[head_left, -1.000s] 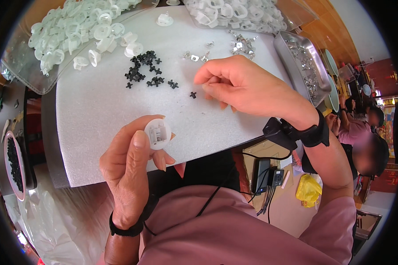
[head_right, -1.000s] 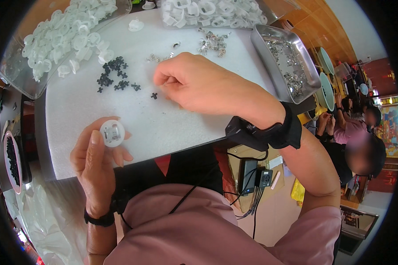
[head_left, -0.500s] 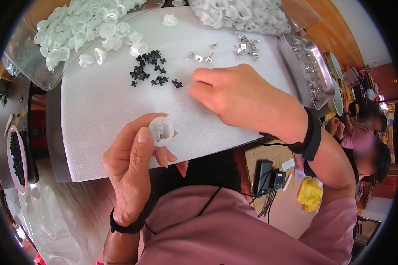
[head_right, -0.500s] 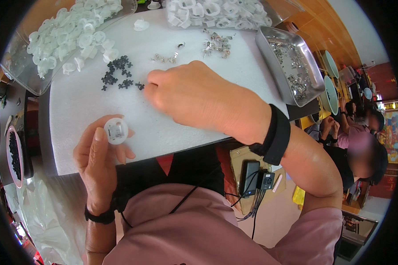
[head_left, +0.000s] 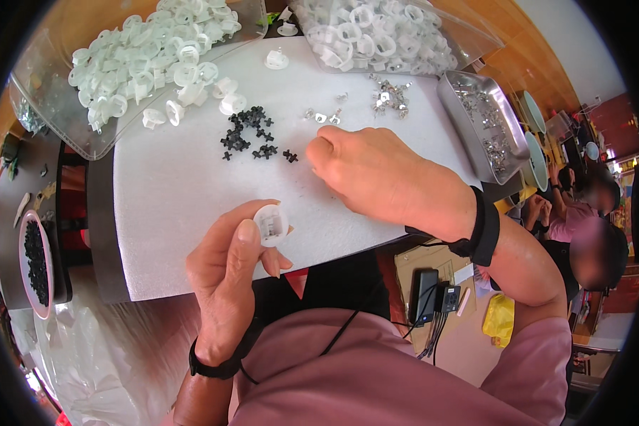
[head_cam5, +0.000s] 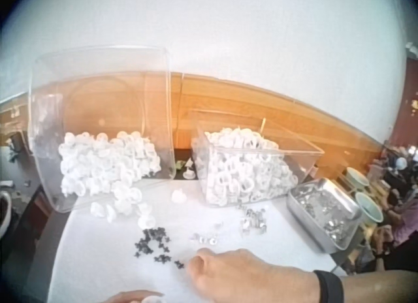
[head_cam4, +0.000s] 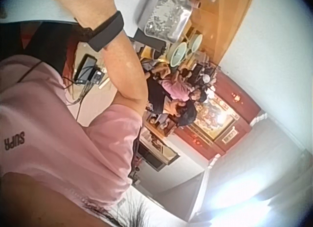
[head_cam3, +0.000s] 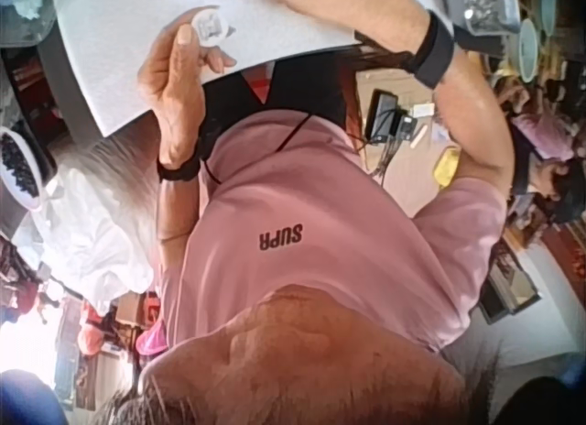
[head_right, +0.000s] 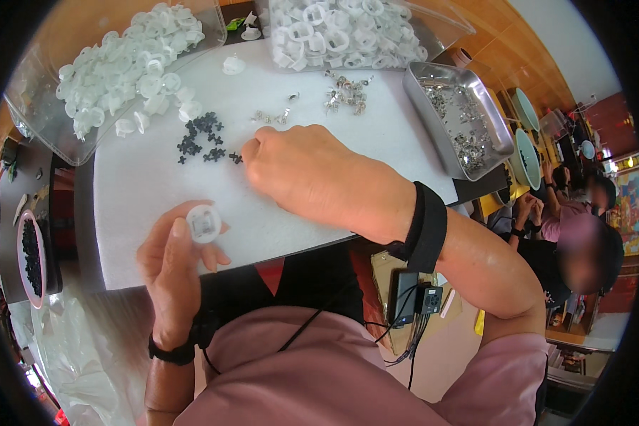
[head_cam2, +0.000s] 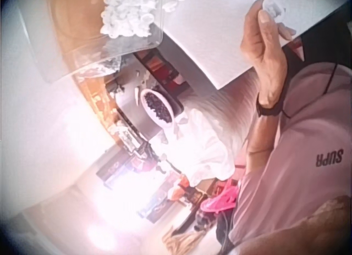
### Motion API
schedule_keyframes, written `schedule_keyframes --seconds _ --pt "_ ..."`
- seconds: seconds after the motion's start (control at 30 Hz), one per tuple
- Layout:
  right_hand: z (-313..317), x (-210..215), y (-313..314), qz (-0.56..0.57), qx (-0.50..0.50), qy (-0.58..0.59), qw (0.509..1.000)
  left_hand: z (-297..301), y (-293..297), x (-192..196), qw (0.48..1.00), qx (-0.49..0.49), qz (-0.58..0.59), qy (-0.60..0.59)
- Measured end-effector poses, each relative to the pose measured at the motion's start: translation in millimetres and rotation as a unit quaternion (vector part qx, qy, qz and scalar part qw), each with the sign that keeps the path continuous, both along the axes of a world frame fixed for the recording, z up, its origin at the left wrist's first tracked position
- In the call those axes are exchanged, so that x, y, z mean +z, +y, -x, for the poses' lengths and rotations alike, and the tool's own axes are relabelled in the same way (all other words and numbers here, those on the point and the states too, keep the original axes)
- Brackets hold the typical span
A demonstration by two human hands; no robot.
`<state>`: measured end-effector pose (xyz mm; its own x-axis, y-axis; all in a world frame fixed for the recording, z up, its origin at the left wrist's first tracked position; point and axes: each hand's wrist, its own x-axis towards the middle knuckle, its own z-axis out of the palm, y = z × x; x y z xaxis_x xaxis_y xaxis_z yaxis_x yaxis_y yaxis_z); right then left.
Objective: Manually assembling small plastic and metal components into a white circular housing.
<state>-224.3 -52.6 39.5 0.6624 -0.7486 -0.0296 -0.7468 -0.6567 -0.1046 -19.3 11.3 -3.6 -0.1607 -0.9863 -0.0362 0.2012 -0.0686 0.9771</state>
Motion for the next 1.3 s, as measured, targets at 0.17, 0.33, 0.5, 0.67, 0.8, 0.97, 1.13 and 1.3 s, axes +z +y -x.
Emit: schedule_keyframes --seconds 0.17,0.33,0.5,0.67,0.8,0.97,1.13,1.3 --pt "-0.3 -10.1 -10.0 -0.05 -0.065 -0.025 0.996 0.3 -0.2 1.2 1.0 -0.004 0.001 -0.008" --pt "-8.0 -7.9 -3.9 -0.044 -0.051 -0.063 0.996 1.5 -0.5 -0.4 1.0 0.005 0.013 -0.021" --pt "0.3 -3.5 -11.8 -0.198 -0.144 -0.21 0.947 -1.7 -0.5 1.7 1.0 -0.013 0.005 -0.007" --pt "12.4 4.4 -9.2 -0.366 -0.223 -0.353 0.832 -1.4 -0.8 -1.1 1.0 -0.013 0.003 0.001" --pt "17.2 4.5 -8.6 -0.415 -0.238 -0.416 0.773 0.0 -1.0 -0.3 1.0 -0.008 0.001 -0.012" --pt "20.4 3.0 -8.0 -0.437 -0.233 -0.445 0.746 1.6 -1.1 -1.0 1.0 -0.001 0.003 -0.017" --pt "21.5 7.4 -3.9 -0.466 -0.232 -0.459 0.72 4.3 -1.4 0.6 0.999 0.018 0.005 -0.04" --pt "22.2 13.0 1.1 -0.494 -0.23 -0.467 0.696 0.9 -1.1 -0.4 1.0 0.001 0.0 -0.014"
